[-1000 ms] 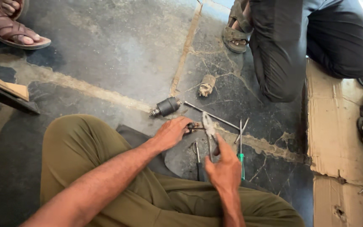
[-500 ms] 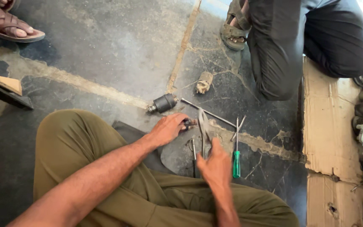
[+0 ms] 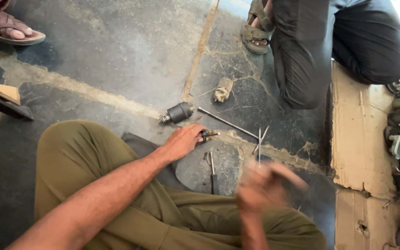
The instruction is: The person sits on the floor and uses pliers and a screwdriver to disassemble and adjust a small red and black electrical component. They repeatedly strike the object with a hammer and manipulate internal parts with pliers.
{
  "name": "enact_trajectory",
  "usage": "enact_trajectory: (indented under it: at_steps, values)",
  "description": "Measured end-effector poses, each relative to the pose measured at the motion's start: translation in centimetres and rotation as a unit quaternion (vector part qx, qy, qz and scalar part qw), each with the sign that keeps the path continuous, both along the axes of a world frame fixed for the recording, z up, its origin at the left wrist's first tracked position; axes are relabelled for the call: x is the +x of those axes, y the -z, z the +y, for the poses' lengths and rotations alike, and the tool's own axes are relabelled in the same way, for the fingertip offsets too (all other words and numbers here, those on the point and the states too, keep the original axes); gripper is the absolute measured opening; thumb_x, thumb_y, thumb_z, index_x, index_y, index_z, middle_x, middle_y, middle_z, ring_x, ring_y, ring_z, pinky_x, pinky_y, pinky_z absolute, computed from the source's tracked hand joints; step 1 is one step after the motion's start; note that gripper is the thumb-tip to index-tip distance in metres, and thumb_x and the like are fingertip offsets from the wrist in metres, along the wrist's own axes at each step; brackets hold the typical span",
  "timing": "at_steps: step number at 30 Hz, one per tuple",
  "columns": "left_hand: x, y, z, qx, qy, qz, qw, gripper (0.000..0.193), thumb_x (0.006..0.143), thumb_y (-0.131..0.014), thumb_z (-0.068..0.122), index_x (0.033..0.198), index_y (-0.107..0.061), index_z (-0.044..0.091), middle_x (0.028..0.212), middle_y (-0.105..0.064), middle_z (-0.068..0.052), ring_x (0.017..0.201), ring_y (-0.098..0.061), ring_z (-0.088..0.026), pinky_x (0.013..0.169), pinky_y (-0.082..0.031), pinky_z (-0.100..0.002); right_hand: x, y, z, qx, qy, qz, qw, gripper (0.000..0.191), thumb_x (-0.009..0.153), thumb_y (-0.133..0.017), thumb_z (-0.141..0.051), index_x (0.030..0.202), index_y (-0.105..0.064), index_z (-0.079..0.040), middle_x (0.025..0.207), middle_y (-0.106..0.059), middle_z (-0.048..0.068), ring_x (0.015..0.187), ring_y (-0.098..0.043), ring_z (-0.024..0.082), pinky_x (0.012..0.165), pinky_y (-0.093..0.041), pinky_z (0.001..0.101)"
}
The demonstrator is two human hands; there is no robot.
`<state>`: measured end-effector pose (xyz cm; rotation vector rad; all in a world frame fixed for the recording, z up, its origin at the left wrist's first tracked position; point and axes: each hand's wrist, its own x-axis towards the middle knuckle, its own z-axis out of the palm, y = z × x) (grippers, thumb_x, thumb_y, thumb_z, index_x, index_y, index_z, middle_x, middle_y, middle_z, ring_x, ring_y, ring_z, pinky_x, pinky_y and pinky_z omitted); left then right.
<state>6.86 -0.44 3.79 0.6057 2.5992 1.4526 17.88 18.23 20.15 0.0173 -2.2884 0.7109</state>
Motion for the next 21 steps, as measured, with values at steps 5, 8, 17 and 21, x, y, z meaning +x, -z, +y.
enact_trajectory:
  at_steps: [5,8,17,21]
  values:
    - [0.0,0.1,-0.1,-0.012,0.026,0.028,0.999,0.032,0.091,-0.065,0.012,0.123,-0.063,0.009,0.113,-0.069,-0.015,0.107,-0.065,-0.039,0.087,-0.051,-0.047,-1.2,4.4,0.4,0.011,0.062,-0.340,0.938,0.037,0.071,-0.084,-0.026,0.100,-0.070,-0.006,0.067,-0.063,0.009,0.056,-0.057,0.020,0.056,-0.048,0.0427]
    - [0.0,0.2,-0.1,-0.011,0.014,0.012,1.000,0.027,0.096,-0.064,0.013,0.122,-0.064,0.010,0.113,-0.069,-0.015,0.107,-0.066,-0.038,0.087,-0.052,-0.047,0.0,-0.4,2.4,-0.029,0.017,-0.139,0.990,0.032,0.085,-0.082,-0.022,0.106,-0.066,-0.004,0.077,-0.062,0.003,0.064,-0.058,0.013,0.059,-0.049,0.0312]
    - [0.0,0.1,0.0,0.005,0.011,0.009,1.000,0.030,0.093,-0.065,0.013,0.122,-0.063,0.007,0.113,-0.069,-0.017,0.105,-0.066,-0.039,0.088,-0.052,-0.047,-0.3,1.9,1.0,0.057,0.045,-0.070,0.995,0.017,0.088,-0.072,-0.021,0.095,-0.061,-0.010,0.079,-0.055,0.008,0.070,-0.054,0.027,0.064,-0.043,0.0430]
    - [0.0,0.0,0.0,0.009,0.014,0.045,0.999,0.032,0.092,-0.065,0.013,0.123,-0.063,0.007,0.114,-0.070,-0.017,0.107,-0.066,-0.040,0.088,-0.052,-0.046,-2.2,5.4,-0.7,-0.038,0.017,-0.380,0.924,0.038,0.075,-0.082,-0.026,0.101,-0.066,-0.004,0.078,-0.070,0.023,0.076,-0.070,0.042,0.066,-0.052,0.0488]
